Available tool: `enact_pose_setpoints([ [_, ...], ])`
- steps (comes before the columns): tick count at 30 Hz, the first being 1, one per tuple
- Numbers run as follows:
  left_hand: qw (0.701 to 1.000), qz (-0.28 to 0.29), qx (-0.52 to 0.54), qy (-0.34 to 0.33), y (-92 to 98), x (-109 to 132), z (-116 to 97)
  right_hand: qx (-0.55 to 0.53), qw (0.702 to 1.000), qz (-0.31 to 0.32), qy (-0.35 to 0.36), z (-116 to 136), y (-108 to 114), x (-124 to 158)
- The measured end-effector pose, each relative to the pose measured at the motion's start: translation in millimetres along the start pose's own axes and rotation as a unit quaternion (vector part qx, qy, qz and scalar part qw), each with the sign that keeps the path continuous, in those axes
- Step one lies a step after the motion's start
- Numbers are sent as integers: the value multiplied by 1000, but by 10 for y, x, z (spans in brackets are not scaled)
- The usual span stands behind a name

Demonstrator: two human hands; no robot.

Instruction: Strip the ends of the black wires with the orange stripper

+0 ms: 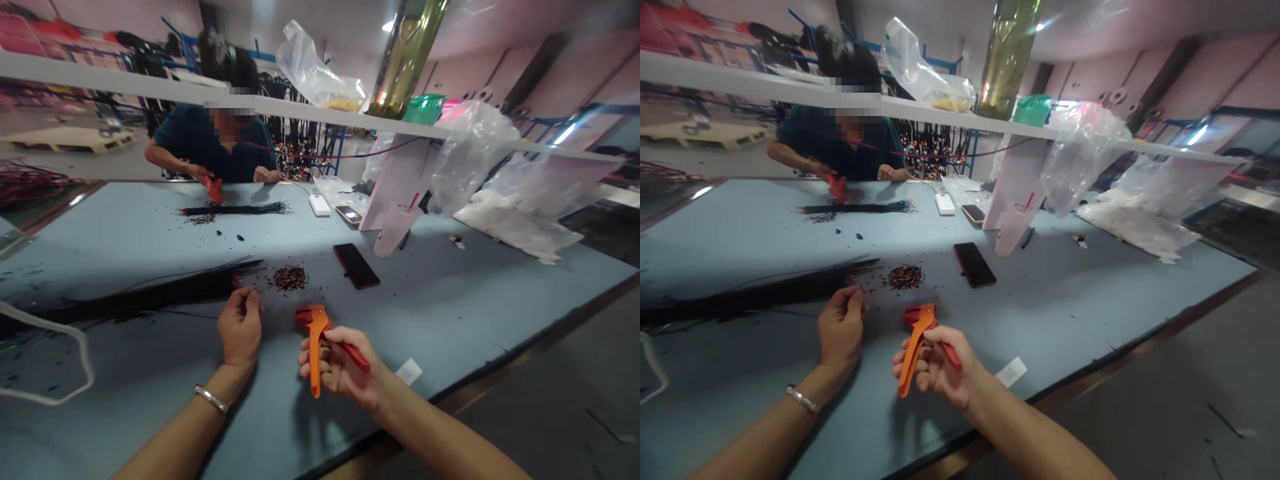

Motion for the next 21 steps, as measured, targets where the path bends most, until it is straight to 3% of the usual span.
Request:
enact_pose_setpoints([
  [4,998,-56,-23,-19,101,-22,3,15,1000,25,-11,132,-138,-293],
  [8,998,-64,-20,-6,109,-41,25,1,999,9,39,261,-158,-312],
  [12,997,-72,5,4,92,-41,34,43,997,61,-5,10,-204,-209],
  [16,996,-84,-5,12,111,-39,14,38,996,68,-42,-149,-206,-311],
  [18,997,-77,-13,14,114,-40,13,31,997,58,-49,-86,-223,-424],
  [21,997,-74,-8,11,117,-45,38,13,1000,27,-2,154,-236,-521],
])
Point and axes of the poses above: each hand's wrist, its own x-axis away from the middle knuckle, its own y-axis out of the back of the hand, z = x × y, the point moved 6 cm from there along -x, towards the middle knuckle, and after that the axes turned 11 degrees about -y, right-handed, at the moved point
